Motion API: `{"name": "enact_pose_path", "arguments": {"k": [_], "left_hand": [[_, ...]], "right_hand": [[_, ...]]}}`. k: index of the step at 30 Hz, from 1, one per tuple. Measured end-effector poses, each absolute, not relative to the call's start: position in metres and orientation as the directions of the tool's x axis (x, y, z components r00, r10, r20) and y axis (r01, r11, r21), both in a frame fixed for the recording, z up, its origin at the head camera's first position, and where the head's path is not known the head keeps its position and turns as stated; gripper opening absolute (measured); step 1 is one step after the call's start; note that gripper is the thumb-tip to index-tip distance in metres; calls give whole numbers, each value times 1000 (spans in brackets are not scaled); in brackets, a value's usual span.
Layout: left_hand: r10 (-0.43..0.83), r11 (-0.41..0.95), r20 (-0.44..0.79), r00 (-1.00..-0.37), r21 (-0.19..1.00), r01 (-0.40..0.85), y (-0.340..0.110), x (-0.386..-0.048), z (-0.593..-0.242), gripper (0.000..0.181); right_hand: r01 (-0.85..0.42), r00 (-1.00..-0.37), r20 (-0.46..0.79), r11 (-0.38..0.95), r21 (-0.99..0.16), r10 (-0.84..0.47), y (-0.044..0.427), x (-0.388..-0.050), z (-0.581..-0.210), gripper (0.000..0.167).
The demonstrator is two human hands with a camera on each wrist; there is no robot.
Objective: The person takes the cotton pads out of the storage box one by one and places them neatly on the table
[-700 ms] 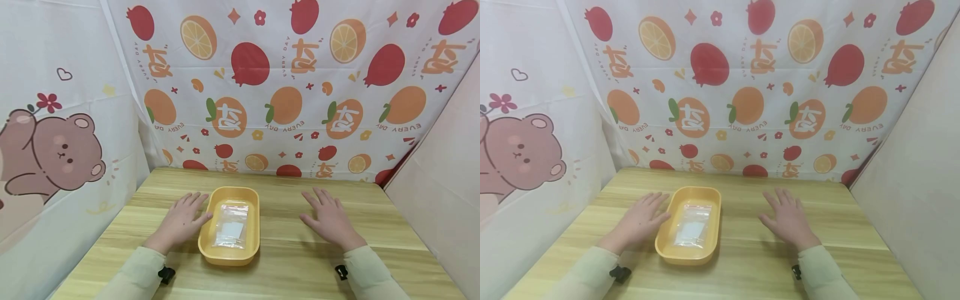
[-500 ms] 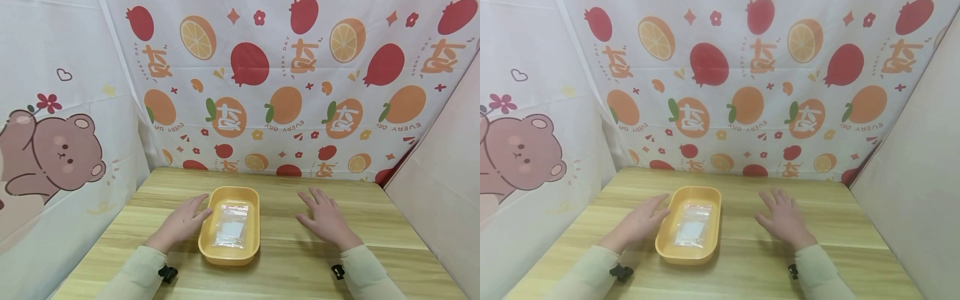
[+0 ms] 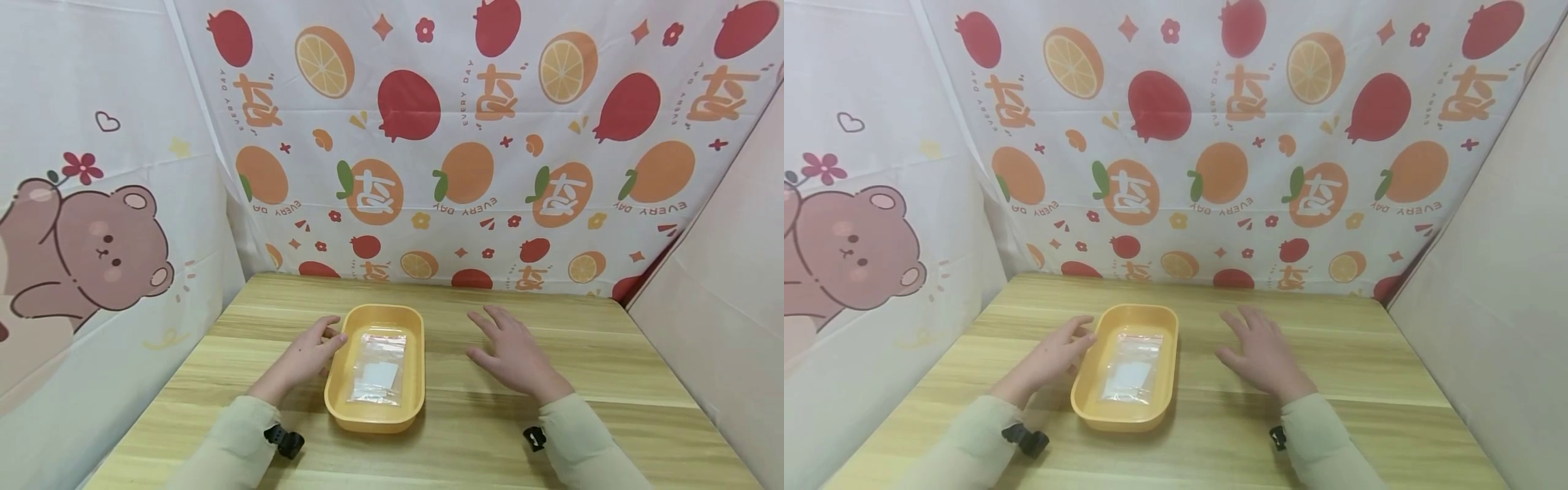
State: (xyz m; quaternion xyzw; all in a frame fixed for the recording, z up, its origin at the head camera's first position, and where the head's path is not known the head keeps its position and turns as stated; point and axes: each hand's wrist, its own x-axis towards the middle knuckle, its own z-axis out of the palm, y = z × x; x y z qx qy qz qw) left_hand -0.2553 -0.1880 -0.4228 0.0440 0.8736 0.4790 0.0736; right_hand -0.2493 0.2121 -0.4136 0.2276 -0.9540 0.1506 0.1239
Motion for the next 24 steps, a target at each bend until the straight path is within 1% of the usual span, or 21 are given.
{"name": "enact_pose_path", "arguments": {"k": [6,10,15,19,22,24], "left_hand": [[141,490,-94,-985,872,-13,-184,-259,-432,58],[146,449,-86,-986,893,-11,-184,-261,-440,51],[159,347,-95,-983,937,-35,-187,-264,-449,50],[176,219,-120,-977,972,-80,-187,-264,-452,50],[182,144,-136,-974,983,-110,-187,-264,-453,51],[185,117,-140,-973,986,-120,-188,-264,-454,51]], "right_hand": [[-492,-862,295,820,-293,-412,198,-253,-412,71],[-506,-857,281,809,-298,-433,187,-257,-410,72],[-516,-855,251,800,-307,-455,173,-261,-408,72],[-531,-847,241,788,-312,-474,160,-265,-407,70],[-528,-849,224,778,-341,-479,150,-267,-405,69],[-523,-852,209,772,-361,-479,145,-268,-403,68]]}}
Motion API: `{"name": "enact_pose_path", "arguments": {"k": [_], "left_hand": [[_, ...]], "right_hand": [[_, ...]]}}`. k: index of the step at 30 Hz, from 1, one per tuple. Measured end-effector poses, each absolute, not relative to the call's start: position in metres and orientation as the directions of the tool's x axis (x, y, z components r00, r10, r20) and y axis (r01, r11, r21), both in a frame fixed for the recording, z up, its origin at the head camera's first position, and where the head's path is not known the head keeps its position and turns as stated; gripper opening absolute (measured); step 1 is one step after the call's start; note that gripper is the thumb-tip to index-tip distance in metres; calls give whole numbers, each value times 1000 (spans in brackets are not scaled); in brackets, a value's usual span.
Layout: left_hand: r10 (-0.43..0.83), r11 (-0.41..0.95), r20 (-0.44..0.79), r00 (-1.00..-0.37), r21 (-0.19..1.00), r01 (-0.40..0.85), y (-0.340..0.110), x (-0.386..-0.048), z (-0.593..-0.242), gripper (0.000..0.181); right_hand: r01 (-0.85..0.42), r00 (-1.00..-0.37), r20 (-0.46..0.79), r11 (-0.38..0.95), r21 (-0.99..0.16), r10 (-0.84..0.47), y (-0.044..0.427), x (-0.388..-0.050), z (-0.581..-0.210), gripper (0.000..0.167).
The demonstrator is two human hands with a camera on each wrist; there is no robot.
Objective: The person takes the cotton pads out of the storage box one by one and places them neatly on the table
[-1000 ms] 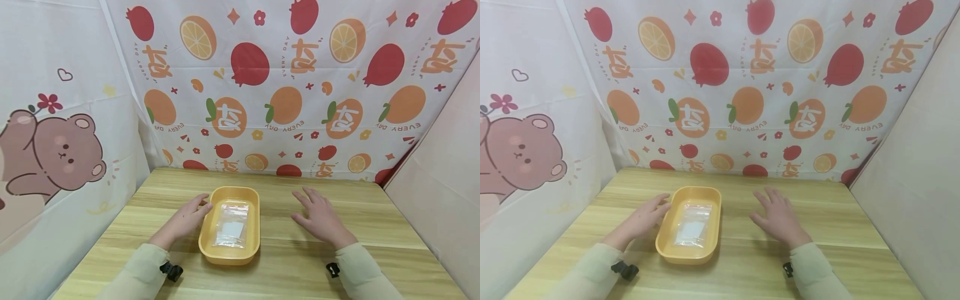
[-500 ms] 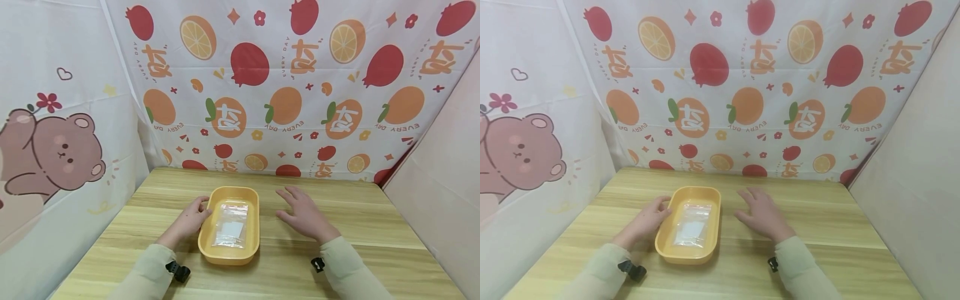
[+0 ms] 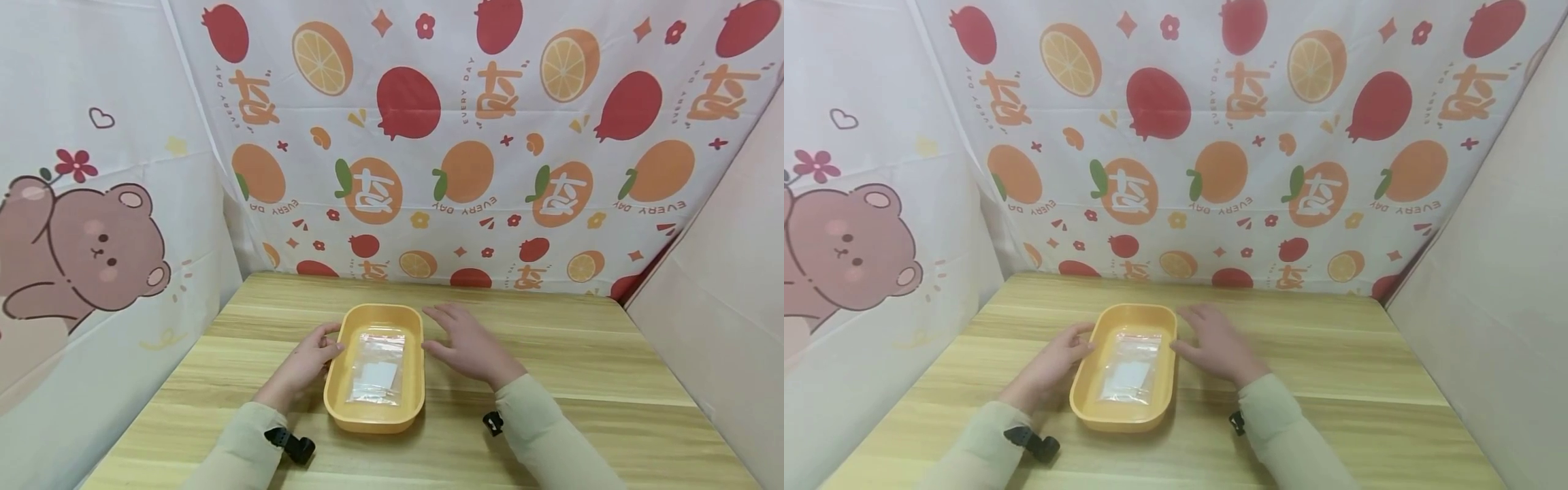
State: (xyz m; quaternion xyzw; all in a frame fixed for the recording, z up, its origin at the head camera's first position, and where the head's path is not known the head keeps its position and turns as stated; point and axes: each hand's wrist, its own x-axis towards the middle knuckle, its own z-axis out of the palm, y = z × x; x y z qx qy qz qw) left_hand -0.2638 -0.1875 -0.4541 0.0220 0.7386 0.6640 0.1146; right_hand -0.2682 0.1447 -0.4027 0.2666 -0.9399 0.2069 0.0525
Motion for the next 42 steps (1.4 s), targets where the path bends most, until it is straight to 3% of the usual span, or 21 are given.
{"name": "enact_pose_path", "arguments": {"k": [9,23,42], "left_hand": [[195,44,-140,-971,990,-134,-189,-263,-462,50],[214,0,-104,-971,994,-107,-191,-261,-463,54],[236,11,-98,-967,995,-98,-194,-263,-467,54]], "right_hand": [[-547,-832,160,733,-405,-532,119,-278,-401,61],[-618,-765,78,695,-367,-639,68,-300,-408,52],[-603,-783,18,751,-269,-622,44,-318,-428,43]]}}
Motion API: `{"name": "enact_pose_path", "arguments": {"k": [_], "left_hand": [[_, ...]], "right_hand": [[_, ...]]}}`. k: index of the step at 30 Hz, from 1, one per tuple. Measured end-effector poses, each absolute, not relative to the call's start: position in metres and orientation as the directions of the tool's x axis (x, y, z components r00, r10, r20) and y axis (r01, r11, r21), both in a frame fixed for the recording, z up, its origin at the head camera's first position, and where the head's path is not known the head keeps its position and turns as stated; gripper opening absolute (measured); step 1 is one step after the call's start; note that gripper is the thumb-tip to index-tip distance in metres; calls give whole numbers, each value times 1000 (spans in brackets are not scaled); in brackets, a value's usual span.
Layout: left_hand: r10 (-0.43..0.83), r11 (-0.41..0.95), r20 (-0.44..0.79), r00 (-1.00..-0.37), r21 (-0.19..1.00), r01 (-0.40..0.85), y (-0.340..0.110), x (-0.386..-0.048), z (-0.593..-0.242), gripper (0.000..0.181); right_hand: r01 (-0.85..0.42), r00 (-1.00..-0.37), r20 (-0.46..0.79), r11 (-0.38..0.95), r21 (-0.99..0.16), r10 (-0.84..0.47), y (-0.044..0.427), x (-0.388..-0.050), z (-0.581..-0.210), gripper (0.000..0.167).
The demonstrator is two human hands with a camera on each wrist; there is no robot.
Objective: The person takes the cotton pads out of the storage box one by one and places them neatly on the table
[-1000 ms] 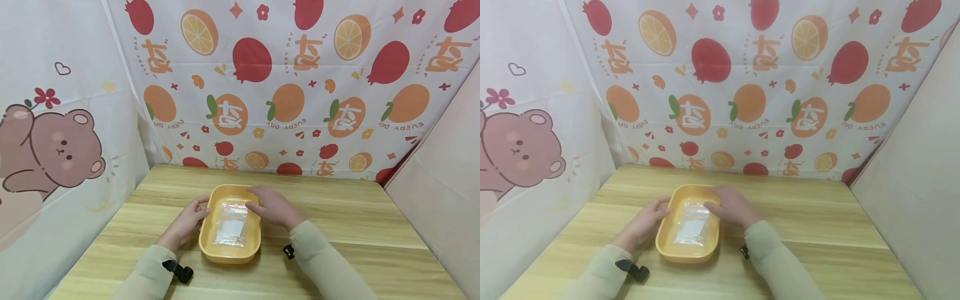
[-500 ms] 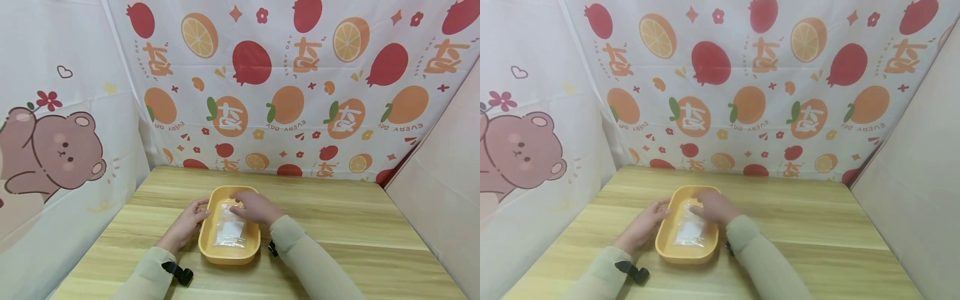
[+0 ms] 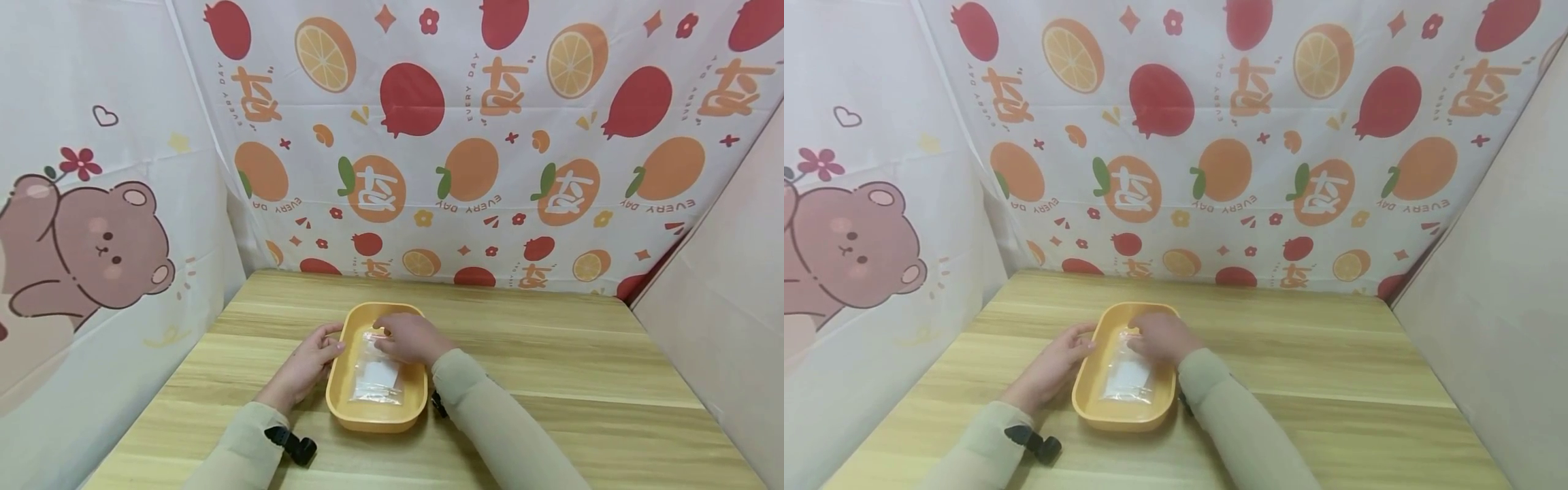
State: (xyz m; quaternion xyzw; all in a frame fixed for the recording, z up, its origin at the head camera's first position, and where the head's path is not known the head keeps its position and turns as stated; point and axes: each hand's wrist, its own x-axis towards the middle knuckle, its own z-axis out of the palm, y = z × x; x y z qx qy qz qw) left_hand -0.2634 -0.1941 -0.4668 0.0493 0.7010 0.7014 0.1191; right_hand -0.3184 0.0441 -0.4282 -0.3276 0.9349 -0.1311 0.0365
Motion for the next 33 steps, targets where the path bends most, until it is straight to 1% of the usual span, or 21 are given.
{"name": "enact_pose_path", "arguments": {"k": [3,9,12,20,24,28,33], "left_hand": [[229,9,-101,-968,995,-102,-194,-264,-468,53],[218,6,-98,-971,995,-99,-195,-265,-470,52],[219,-1,-93,-971,995,-96,-195,-264,-471,52],[220,-12,-95,-971,995,-100,-193,-263,-472,53],[219,-7,-99,-971,995,-103,-193,-263,-472,53],[220,-8,-95,-971,995,-99,-193,-263,-473,52],[222,-12,-90,-971,995,-96,-192,-263,-474,53]], "right_hand": [[-604,-787,22,763,-231,-616,43,-319,-431,43],[-598,-799,-8,796,-98,-601,39,-319,-439,41],[-602,-797,-22,796,-60,-604,38,-318,-441,40],[-602,-797,-27,798,-43,-603,39,-316,-442,44],[-597,-801,-29,801,-47,-598,40,-315,-442,42],[-609,-792,-10,791,-57,-610,41,-316,-443,34],[-619,-785,32,782,-67,-619,43,-316,-444,16]]}}
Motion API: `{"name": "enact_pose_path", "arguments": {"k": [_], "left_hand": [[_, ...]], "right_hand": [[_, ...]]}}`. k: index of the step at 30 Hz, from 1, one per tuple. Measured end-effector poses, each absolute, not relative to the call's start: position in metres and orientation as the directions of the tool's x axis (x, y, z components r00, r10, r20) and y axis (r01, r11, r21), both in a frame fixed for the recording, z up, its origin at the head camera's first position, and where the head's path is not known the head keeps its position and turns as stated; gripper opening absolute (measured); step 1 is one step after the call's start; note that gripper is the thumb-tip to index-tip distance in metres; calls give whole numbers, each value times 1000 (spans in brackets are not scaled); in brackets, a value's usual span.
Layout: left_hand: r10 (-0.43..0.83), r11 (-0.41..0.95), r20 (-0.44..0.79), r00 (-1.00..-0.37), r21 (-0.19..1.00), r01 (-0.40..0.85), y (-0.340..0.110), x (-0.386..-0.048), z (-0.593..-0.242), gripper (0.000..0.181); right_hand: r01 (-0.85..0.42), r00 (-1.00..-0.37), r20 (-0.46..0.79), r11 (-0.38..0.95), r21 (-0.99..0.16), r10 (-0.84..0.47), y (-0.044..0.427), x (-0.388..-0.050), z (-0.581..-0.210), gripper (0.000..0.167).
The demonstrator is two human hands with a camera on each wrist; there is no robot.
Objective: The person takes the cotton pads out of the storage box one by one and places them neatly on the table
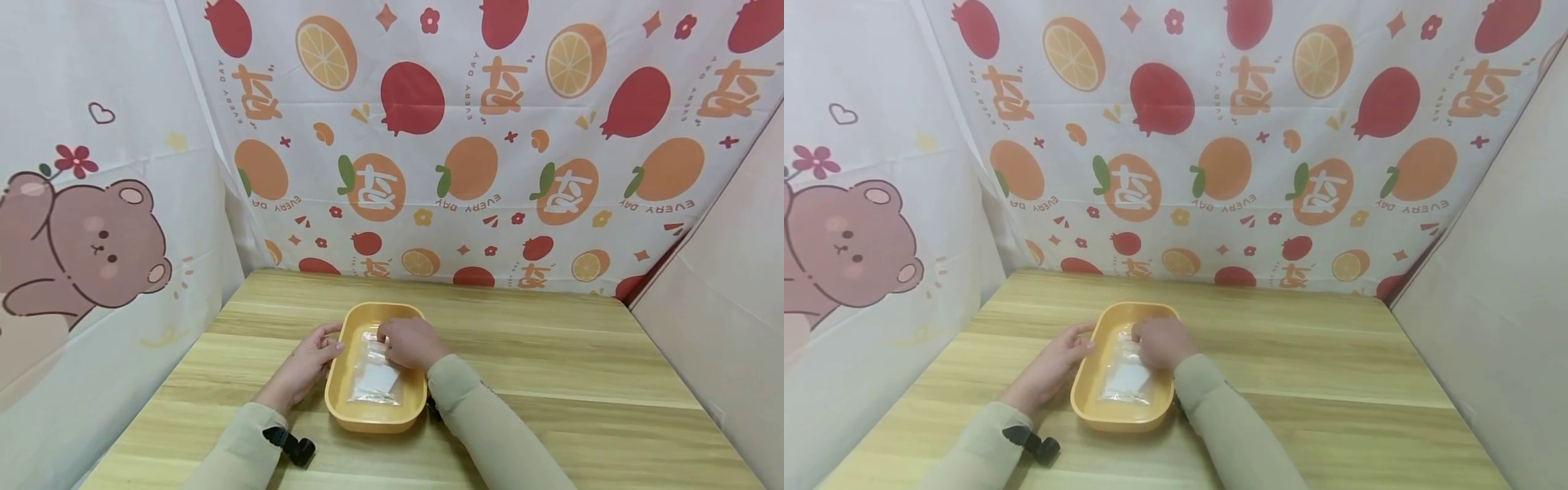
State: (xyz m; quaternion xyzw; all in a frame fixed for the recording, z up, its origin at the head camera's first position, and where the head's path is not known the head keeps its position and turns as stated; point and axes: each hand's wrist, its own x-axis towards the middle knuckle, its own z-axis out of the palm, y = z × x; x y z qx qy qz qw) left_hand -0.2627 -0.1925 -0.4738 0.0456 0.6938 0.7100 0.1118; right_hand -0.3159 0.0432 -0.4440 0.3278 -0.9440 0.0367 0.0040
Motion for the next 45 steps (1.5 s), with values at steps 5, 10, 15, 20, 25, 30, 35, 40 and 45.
{"name": "enact_pose_path", "arguments": {"k": [5,10,15,20,25,30,35,40,45], "left_hand": [[215,-9,-101,-971,994,-106,-193,-262,-474,51],[207,-3,-110,-972,994,-113,-193,-263,-475,50],[212,-2,-113,-971,993,-116,-193,-263,-473,51],[221,-7,-106,-970,994,-111,-194,-262,-472,53],[224,-8,-100,-969,994,-105,-193,-261,-470,52],[225,4,-98,-970,995,-100,-192,-260,-468,51],[224,0,-100,-970,995,-102,-191,-262,-468,50],[224,-7,-100,-970,995,-104,-192,-262,-468,51],[231,-9,-98,-968,995,-102,-193,-262,-468,51]], "right_hand": [[-619,-785,49,781,-80,-617,42,-315,-443,13],[-608,-794,49,788,-97,-606,42,-315,-442,17],[-592,-805,56,792,-149,-591,43,-316,-442,8],[-589,-806,81,781,-206,-587,43,-316,-442,8],[-597,-801,104,773,-215,-590,44,-315,-442,17],[-617,-786,137,754,-225,-602,46,-313,-437,16],[-629,-778,155,748,-215,-609,46,-312,-436,17],[-608,-793,144,757,-237,-592,46,-312,-435,20],[-575,-817,179,755,-314,-548,46,-314,-438,20]]}}
